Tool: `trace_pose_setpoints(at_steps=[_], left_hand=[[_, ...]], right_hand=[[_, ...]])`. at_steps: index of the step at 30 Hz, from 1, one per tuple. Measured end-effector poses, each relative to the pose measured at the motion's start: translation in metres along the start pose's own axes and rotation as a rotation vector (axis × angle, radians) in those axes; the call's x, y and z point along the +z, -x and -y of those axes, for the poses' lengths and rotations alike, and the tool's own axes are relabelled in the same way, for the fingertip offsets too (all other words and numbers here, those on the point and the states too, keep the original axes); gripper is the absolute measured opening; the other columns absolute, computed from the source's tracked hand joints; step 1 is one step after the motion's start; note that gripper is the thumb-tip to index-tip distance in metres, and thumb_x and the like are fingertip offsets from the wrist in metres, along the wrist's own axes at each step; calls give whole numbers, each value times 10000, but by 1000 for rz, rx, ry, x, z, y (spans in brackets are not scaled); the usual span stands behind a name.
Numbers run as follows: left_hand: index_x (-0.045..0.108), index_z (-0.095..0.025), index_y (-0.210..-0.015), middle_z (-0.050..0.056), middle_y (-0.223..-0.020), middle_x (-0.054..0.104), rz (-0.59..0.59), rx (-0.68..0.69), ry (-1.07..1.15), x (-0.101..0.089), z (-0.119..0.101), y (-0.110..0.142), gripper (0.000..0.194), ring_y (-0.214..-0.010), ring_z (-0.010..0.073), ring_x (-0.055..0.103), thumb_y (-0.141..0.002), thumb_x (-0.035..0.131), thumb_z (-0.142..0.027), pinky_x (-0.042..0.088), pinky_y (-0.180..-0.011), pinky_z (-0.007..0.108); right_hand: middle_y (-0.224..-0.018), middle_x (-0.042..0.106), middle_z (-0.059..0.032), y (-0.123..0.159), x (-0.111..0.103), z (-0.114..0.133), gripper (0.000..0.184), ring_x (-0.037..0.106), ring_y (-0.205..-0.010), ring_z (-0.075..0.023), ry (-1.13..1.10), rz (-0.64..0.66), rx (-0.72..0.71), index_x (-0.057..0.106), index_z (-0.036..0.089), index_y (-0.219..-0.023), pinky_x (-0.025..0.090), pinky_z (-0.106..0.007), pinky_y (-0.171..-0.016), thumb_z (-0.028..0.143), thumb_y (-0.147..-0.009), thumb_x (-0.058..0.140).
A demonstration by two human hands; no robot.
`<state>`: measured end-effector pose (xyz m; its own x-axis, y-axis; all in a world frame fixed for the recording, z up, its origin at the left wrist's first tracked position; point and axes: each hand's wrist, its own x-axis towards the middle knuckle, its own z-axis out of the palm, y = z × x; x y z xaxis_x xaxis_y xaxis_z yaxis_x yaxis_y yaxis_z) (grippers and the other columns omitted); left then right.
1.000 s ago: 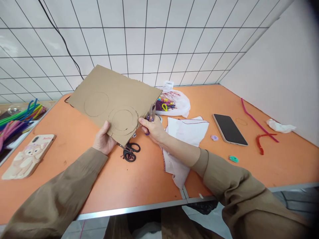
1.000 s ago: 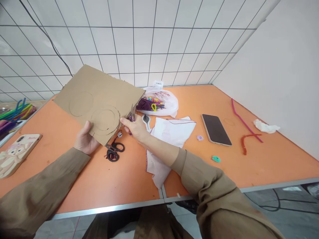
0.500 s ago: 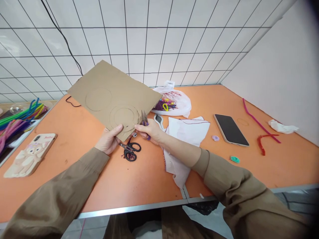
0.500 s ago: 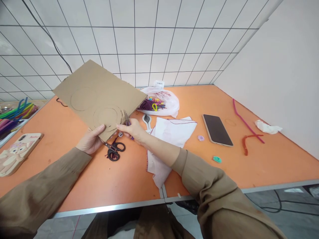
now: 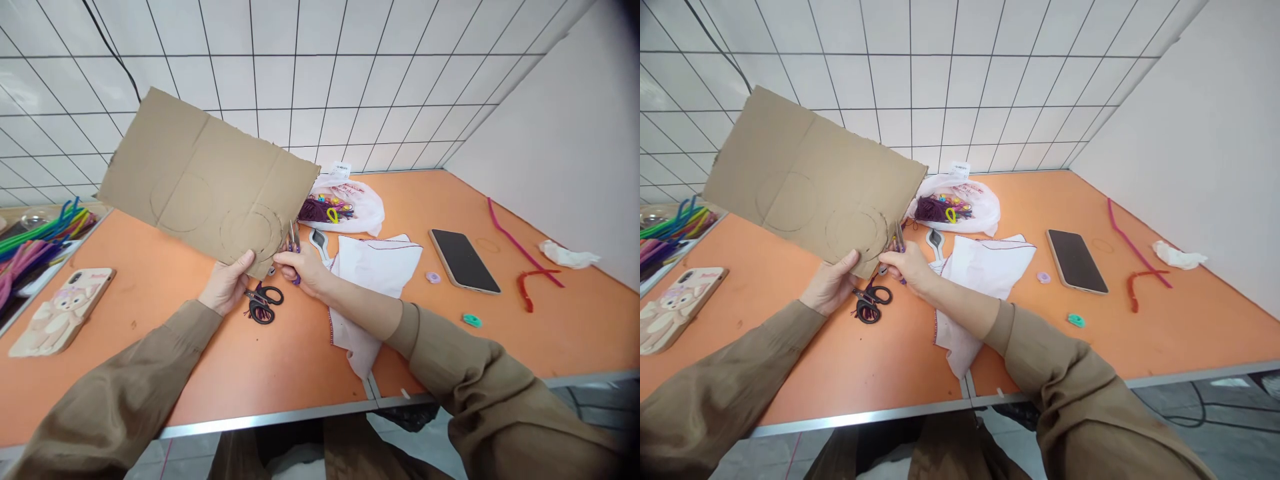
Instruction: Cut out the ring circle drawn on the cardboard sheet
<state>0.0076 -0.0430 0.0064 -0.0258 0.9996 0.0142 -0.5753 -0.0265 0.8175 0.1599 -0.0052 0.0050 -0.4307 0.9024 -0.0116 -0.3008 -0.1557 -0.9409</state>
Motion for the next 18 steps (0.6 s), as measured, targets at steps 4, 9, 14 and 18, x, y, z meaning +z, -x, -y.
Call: trace_pose_setpoints(at_steps=[4, 9, 14, 18], left_hand=[[638, -180, -1234, 80, -1141, 736, -13, -94, 55, 3, 2, 4, 505, -1182, 280, 619, -750, 782, -177, 515, -981, 400], [654, -226, -1207, 41, -1067, 756, 6, -125, 43, 3, 1, 5, 458, -1052, 252, 682, -766, 777, -210, 571, -830, 341], [720, -165, -967, 5, -846, 750, -16, -44, 38, 1, 1, 1, 253, -645, 111, 664, -730, 806, -190, 497, -478, 184], [716, -139, -856, -9, -701, 710, -8, -55, 6, 2, 2, 0, 223, -502, 83, 606, -689, 841, -218, 456, -382, 162]], right_hand=[[-420, 391, 96, -1, -2, -1, 224, 262, -352, -20, -85, 43, -72, 453, 180, -565, 152, -209, -379, 211, -616, 669], [-426, 371, 102, 1, -2, -2, 286, 260, -359, -19, -146, 104, -72, 423, 186, -573, 164, -202, -392, 258, -627, 695], [-491, 424, 90, 3, 2, -4, 289, 299, -394, -44, 14, 82, -83, 488, 194, -707, 194, -218, -396, 354, -668, 726], [-529, 467, 64, 3, 3, -5, 317, 323, -437, -58, 163, 31, -117, 492, 192, -697, 235, -234, -426, 378, -631, 741]])
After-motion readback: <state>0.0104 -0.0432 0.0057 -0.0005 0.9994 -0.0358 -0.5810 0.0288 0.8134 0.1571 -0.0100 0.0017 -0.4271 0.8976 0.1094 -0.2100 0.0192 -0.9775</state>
